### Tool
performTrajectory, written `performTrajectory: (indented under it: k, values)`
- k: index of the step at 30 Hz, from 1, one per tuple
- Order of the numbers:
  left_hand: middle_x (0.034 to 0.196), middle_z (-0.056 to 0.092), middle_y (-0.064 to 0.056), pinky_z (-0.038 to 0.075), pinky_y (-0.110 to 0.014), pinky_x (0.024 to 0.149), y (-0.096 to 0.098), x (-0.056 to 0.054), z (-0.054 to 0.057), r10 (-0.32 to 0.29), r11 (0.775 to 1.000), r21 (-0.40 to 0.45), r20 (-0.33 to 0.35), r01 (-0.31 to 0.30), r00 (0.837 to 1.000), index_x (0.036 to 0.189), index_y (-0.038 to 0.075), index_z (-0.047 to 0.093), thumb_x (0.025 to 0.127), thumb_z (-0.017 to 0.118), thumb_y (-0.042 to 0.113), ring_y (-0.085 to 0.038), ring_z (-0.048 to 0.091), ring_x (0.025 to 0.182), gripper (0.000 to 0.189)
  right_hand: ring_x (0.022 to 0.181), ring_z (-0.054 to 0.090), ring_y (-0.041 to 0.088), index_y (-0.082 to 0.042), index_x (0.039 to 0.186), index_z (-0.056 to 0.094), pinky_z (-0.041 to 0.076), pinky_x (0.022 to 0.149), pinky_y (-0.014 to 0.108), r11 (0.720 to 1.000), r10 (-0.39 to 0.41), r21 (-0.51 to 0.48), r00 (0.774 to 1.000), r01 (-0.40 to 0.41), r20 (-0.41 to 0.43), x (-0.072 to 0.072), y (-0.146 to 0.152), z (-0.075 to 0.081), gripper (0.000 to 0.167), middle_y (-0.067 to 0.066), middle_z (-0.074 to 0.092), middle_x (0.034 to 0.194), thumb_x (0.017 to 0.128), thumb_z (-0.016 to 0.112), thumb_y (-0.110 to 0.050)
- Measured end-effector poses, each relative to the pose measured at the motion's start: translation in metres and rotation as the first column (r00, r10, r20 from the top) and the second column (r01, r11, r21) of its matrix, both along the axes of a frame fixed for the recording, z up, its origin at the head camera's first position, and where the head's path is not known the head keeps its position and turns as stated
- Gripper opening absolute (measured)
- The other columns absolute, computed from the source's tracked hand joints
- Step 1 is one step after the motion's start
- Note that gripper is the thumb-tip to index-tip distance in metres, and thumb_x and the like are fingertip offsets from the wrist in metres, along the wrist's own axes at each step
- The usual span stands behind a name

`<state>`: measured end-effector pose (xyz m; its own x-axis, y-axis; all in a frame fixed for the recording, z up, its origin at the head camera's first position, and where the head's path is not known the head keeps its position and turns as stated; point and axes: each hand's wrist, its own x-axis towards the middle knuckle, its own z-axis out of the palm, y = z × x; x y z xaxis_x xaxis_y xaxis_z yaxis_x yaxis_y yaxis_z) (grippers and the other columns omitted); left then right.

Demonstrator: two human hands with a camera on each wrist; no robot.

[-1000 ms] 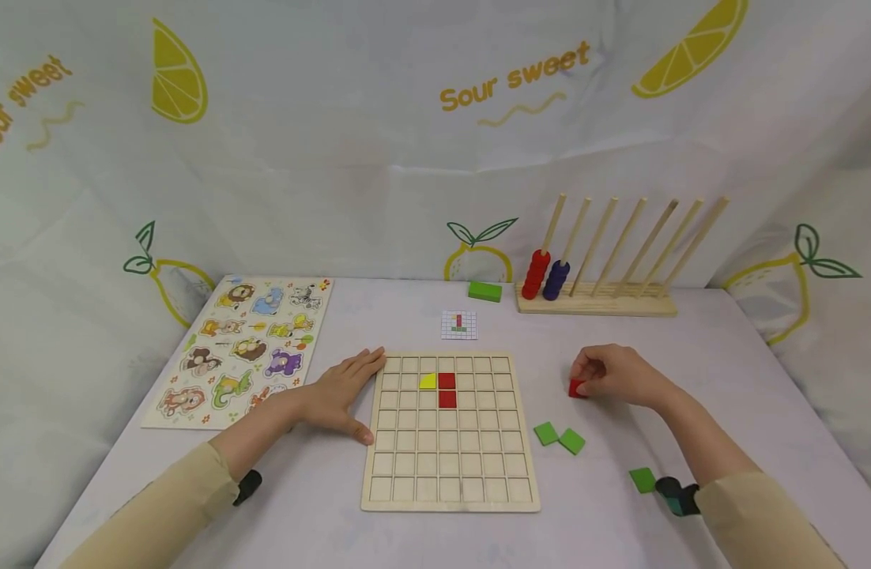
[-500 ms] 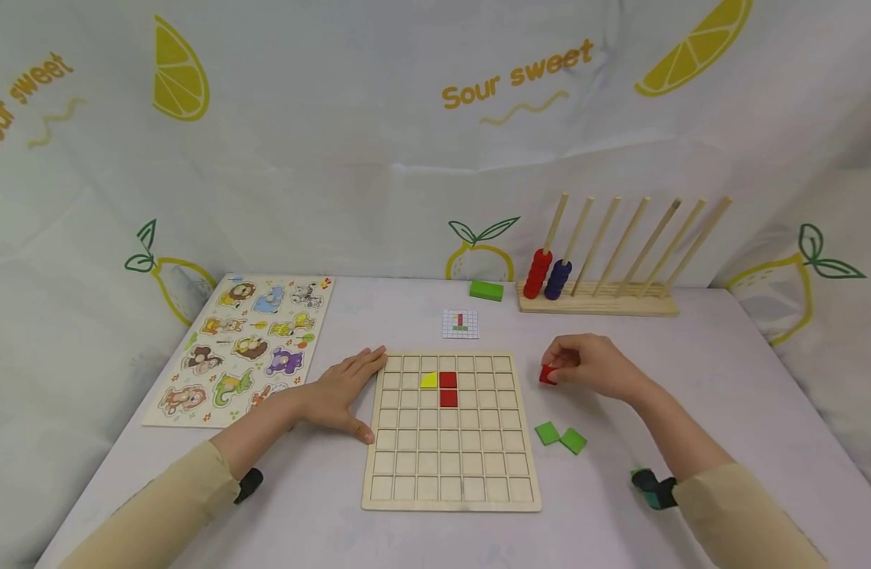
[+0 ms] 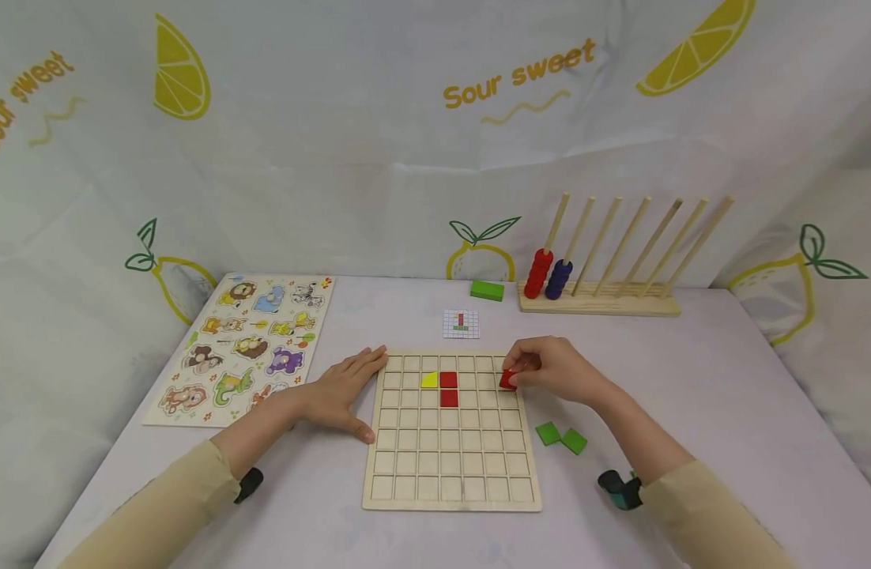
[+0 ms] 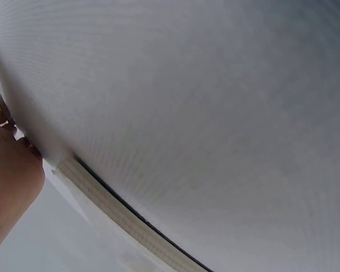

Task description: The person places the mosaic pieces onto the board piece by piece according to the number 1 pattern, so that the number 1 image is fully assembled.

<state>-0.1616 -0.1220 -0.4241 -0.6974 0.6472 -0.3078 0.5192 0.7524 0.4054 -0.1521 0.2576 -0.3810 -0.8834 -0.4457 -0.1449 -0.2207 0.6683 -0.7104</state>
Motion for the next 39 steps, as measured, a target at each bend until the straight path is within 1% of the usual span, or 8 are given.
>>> performTrajectory:
  k: [6, 12, 17, 24, 32, 39]
  values:
    - [0.170, -0.002, -0.009, 0.013, -0.058, 0.126, 0.001, 0.000, 0.000, -0.004, 1.000, 0.015, 0.007, 0.003, 1.000, 0.160, 0.008, 0.007, 0.072, 0.079, 0.060, -0.034, -0.001, 0.157, 0.125, 0.082, 0.062, 0.009, -0.014, 0.096, 0.070, 0.053, 0.075, 0.018, 0.999, 0.037, -0.004, 0.999, -0.037, -0.009, 0.000, -0.021, -0.004, 0.010, 0.001, 0.071, 0.093, 0.087, 0.073, -0.011]
    - [0.170, -0.001, -0.010, 0.013, -0.059, 0.126, 0.002, 0.001, 0.001, -0.004, 1.000, 0.024, 0.006, 0.004, 1.000, 0.159, 0.007, 0.008, 0.072, 0.080, 0.060, -0.036, 0.000, 0.157, 0.124, 0.080, 0.061, 0.011, -0.015, 0.095, 0.070, 0.053, 0.073, 0.019, 0.998, 0.060, -0.027, 0.998, -0.061, -0.030, -0.002, -0.037, -0.002, 0.011, 0.000, 0.071, 0.092, 0.087, 0.073, -0.009]
    - [0.170, -0.001, -0.010, 0.013, -0.058, 0.126, 0.001, 0.001, 0.001, -0.005, 1.000, 0.025, 0.003, 0.005, 1.000, 0.159, 0.007, 0.009, 0.072, 0.080, 0.059, -0.036, 0.001, 0.157, 0.124, 0.079, 0.062, 0.010, -0.012, 0.095, 0.071, 0.054, 0.072, 0.019, 0.995, 0.083, -0.054, 0.997, -0.083, 0.000, -0.002, -0.048, 0.000, 0.010, 0.002, 0.071, 0.091, 0.086, 0.073, -0.008]
    - [0.170, 0.001, -0.010, 0.015, -0.060, 0.125, 0.001, 0.001, 0.000, -0.005, 1.000, 0.012, -0.010, 0.005, 1.000, 0.159, 0.007, 0.009, 0.072, 0.079, 0.060, -0.035, 0.002, 0.157, 0.125, 0.079, 0.063, 0.010, -0.007, 0.095, 0.070, 0.055, 0.072, 0.019, 0.984, 0.162, -0.074, 0.987, -0.160, 0.023, -0.001, -0.062, 0.000, 0.009, 0.004, 0.072, 0.088, 0.086, 0.073, -0.007]
    - [0.170, 0.000, -0.009, 0.015, -0.060, 0.125, 0.001, 0.001, 0.001, -0.003, 1.000, 0.013, -0.006, 0.003, 1.000, 0.159, 0.007, 0.008, 0.072, 0.079, 0.060, -0.035, 0.001, 0.157, 0.124, 0.072, 0.061, 0.012, -0.008, 0.090, 0.071, 0.054, 0.067, 0.020, 0.986, 0.166, -0.041, 0.983, -0.163, 0.083, 0.000, -0.074, -0.010, 0.008, 0.002, 0.070, 0.082, 0.084, 0.075, -0.006]
    - [0.170, 0.000, -0.010, 0.015, -0.059, 0.125, 0.001, 0.001, 0.001, -0.003, 1.000, 0.010, -0.010, 0.003, 1.000, 0.159, 0.007, 0.009, 0.072, 0.079, 0.061, -0.035, 0.002, 0.157, 0.125, 0.073, 0.060, 0.011, -0.008, 0.088, 0.070, 0.054, 0.067, 0.020, 0.982, 0.190, -0.026, 0.977, -0.189, 0.098, 0.001, -0.079, -0.019, 0.007, 0.001, 0.069, 0.081, 0.084, 0.074, -0.004]
